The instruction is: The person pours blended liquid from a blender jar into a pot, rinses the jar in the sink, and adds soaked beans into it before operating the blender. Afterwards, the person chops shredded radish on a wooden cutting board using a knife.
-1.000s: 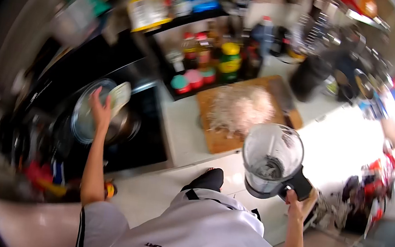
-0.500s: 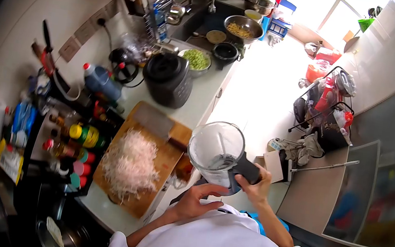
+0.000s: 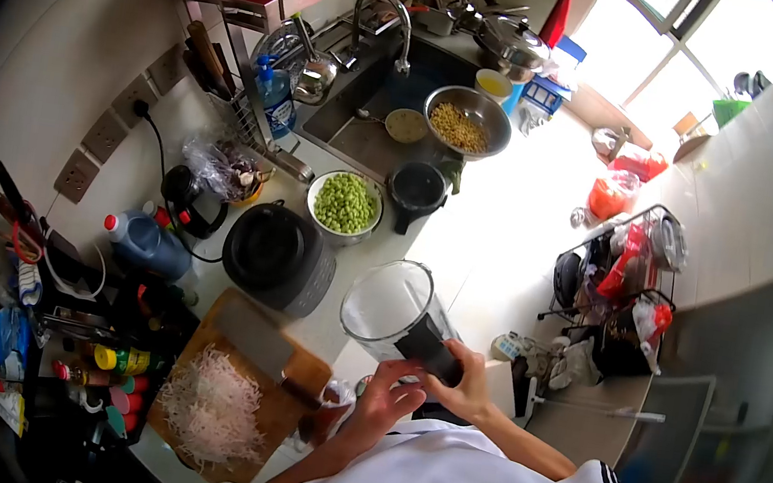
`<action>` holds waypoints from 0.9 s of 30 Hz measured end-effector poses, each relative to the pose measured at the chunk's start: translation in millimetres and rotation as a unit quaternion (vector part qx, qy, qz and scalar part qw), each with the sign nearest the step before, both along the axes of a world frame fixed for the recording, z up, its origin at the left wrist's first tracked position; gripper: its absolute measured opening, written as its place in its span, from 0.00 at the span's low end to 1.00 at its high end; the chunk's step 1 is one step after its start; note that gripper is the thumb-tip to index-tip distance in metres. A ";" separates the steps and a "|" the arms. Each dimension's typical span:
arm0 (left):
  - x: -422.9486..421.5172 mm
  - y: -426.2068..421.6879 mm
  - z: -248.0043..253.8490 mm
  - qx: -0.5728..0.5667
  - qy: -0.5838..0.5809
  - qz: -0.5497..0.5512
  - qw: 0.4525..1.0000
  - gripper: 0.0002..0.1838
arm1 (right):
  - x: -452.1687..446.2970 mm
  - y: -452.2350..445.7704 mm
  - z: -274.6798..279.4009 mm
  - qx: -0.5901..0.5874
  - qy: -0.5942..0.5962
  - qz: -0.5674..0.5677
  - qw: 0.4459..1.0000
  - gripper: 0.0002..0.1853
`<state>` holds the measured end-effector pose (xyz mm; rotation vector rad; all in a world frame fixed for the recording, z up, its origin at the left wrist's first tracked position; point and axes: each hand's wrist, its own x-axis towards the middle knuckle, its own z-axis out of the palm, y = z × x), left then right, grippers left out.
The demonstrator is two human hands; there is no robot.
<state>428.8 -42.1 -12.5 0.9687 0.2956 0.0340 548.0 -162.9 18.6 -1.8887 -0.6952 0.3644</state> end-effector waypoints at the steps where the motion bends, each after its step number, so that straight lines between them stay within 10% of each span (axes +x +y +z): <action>1: 12.1 1.8 1.6 0.014 0.017 0.023 0.999 0.29 | 15.0 5.1 -3.5 0.004 -0.002 0.024 1.000 0.21; 14: 199.8 -7.2 56.0 0.321 0.148 0.522 0.776 0.30 | 218.6 69.0 18.5 0.136 0.180 0.497 0.838 0.28; 27: 319.8 99.1 116.3 0.561 0.129 0.457 0.678 0.11 | 323.1 165.2 54.1 0.185 0.146 0.510 0.828 0.22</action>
